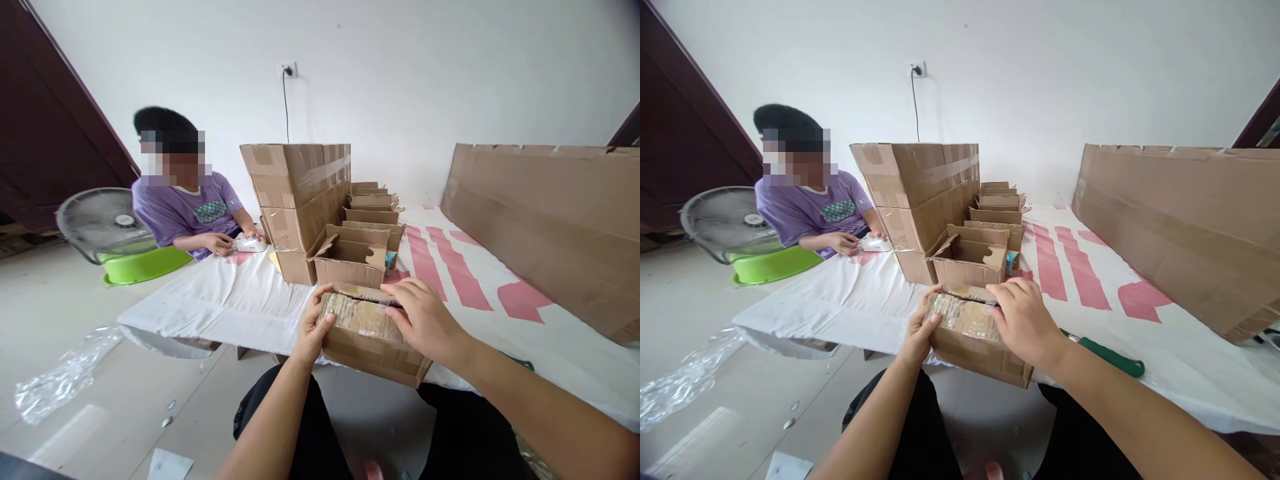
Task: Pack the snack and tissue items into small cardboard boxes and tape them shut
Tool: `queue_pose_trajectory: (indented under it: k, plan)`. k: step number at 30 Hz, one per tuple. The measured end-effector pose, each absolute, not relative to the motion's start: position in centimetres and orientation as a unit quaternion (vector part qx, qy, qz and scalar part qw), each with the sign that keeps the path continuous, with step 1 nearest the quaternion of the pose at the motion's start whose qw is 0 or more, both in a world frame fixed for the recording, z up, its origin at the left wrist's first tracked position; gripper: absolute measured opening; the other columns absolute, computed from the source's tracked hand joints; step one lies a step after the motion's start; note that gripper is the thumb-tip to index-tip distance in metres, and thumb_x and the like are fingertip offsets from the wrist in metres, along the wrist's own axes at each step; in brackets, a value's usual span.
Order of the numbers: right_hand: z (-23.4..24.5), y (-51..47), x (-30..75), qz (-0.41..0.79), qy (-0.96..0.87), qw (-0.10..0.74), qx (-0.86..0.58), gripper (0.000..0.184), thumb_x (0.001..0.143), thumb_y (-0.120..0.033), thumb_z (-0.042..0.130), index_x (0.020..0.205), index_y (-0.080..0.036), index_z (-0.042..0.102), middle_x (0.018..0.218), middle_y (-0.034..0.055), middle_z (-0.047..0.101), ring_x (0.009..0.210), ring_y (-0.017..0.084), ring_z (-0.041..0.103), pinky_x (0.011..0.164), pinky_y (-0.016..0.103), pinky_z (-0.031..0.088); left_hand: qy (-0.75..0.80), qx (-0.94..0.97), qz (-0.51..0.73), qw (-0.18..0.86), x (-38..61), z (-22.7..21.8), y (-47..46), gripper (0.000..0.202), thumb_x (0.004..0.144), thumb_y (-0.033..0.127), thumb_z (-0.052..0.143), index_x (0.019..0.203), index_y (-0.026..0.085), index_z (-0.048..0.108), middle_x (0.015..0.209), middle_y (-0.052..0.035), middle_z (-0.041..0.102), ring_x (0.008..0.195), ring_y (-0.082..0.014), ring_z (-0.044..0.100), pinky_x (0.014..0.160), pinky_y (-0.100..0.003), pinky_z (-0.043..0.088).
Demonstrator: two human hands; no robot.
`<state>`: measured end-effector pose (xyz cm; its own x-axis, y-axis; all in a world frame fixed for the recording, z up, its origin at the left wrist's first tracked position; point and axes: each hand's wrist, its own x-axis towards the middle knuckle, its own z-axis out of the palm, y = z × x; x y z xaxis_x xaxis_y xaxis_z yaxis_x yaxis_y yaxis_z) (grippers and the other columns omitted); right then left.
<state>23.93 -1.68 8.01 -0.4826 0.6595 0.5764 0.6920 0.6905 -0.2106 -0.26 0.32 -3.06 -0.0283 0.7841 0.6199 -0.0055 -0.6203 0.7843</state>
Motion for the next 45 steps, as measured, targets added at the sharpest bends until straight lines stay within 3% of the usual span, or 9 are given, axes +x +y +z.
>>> queue_pose_trajectory:
  k: [5,8,12,15,21,28,33,39,45]
  plan:
    - [7.5,-1.0,23.1,-0.019,-0.864,0.317,-0.39,0.015,0.087,-0.01,0.053,0.091,-0.019,0.064,0.085,0.0058,0.068,0.088,0.024,0.057,0.08,0.044,0.048,0.319,0.628,0.643,0.3,-0.4,-3.2,0.4,0.03,0.086,0.045,0.06,0.098,0.02,0.071,0.136,-0.0102,0.047,0.129,-0.0319,0.042,0.114,-0.048,0.027]
    - [7.1,-1.1,23.3,-0.009,-0.864,0.333,-0.377,0.017,0.089,-0.01,0.05,0.079,-0.02,0.061,0.08,0.0053,0.065,0.083,0.023,0.055,0.077,0.042,0.048,0.324,0.631,0.64,0.297,-0.4,-3.2,0.5,0.031,0.086,0.046,0.06,0.098,0.02,0.071,0.135,-0.0105,0.047,0.128,-0.0324,0.042,0.114,-0.049,0.027]
    - [6.3,-1.2,23.5,0.004,-0.853,0.357,-0.38,0.013,0.088,-0.011,0.051,0.09,-0.02,0.06,0.088,0.0072,0.066,0.088,0.024,0.056,0.079,0.044,0.049,0.329,0.63,0.64,0.29,-0.4,-3.2,0.5,0.033,0.085,0.047,0.06,0.101,0.021,0.071,0.135,-0.0102,0.049,0.127,-0.033,0.043,0.114,-0.049,0.027]
    - [6.0,-1.1,23.5,0.006,-0.85,0.36,-0.384,0.023,0.086,-0.01,0.054,0.105,-0.021,0.059,0.099,0.0089,0.067,0.095,0.026,0.058,0.083,0.047,0.049,0.325,0.627,0.643,0.297,-0.3,-3.3,0.5,0.032,0.086,0.046,0.06,0.103,0.021,0.071,0.135,-0.0097,0.049,0.128,-0.0329,0.042,0.114,-0.049,0.027]
    - [6.4,-0.9,23.5,0.005,-0.854,0.37,-0.366,0.023,0.086,-0.005,0.048,0.099,-0.021,0.06,0.086,0.0052,0.066,0.086,0.023,0.058,0.08,0.043,0.05,0.32,0.616,0.649,0.312,-0.5,-3.6,0.7,0.03,0.085,0.046,0.061,0.097,0.021,0.073,0.137,-0.0093,0.05,0.131,-0.0338,0.042,0.112,-0.049,0.03]
    - [7.3,-1.6,23.5,-0.017,-0.865,0.328,-0.379,0.028,0.086,-0.009,0.049,0.111,-0.018,0.059,0.105,0.0101,0.067,0.101,0.027,0.056,0.089,0.05,0.048,0.318,0.609,0.65,0.325,-0.3,-3.5,0.6,0.033,0.085,0.049,0.061,0.095,0.021,0.074,0.141,-0.0098,0.049,0.131,-0.0355,0.043,0.111,-0.051,0.031]
    - [7.5,-1.1,23.4,-0.015,-0.866,0.302,-0.398,0.02,0.089,-0.015,0.05,0.104,-0.018,0.064,0.095,0.0098,0.067,0.093,0.026,0.058,0.083,0.049,0.05,0.318,0.602,0.65,0.337,-0.4,-3.5,0.6,0.032,0.084,0.05,0.063,0.092,0.021,0.075,0.141,-0.0094,0.049,0.132,-0.0349,0.042,0.112,-0.05,0.03]
    - [7.9,-0.2,23.4,0.023,-0.873,0.298,-0.386,0.028,0.089,-0.012,0.048,0.111,-0.02,0.063,0.102,0.009,0.068,0.095,0.025,0.059,0.086,0.047,0.051,0.307,0.604,0.655,0.335,-0.4,-3.6,0.7,0.03,0.084,0.048,0.063,0.091,0.021,0.075,0.141,-0.0086,0.049,0.132,-0.0343,0.041,0.113,-0.05,0.03]
    - [8.7,0.1,23.3,0.099,-0.856,0.3,-0.41,0.014,0.082,-0.009,0.061,0.085,-0.021,0.065,0.081,0.0014,0.067,0.083,0.019,0.059,0.076,0.036,0.051,0.297,0.607,0.654,0.341,-0.4,-3.5,0.7,0.029,0.084,0.048,0.063,0.089,0.021,0.075,0.141,-0.0086,0.047,0.132,-0.0344,0.041,0.113,-0.051,0.029]
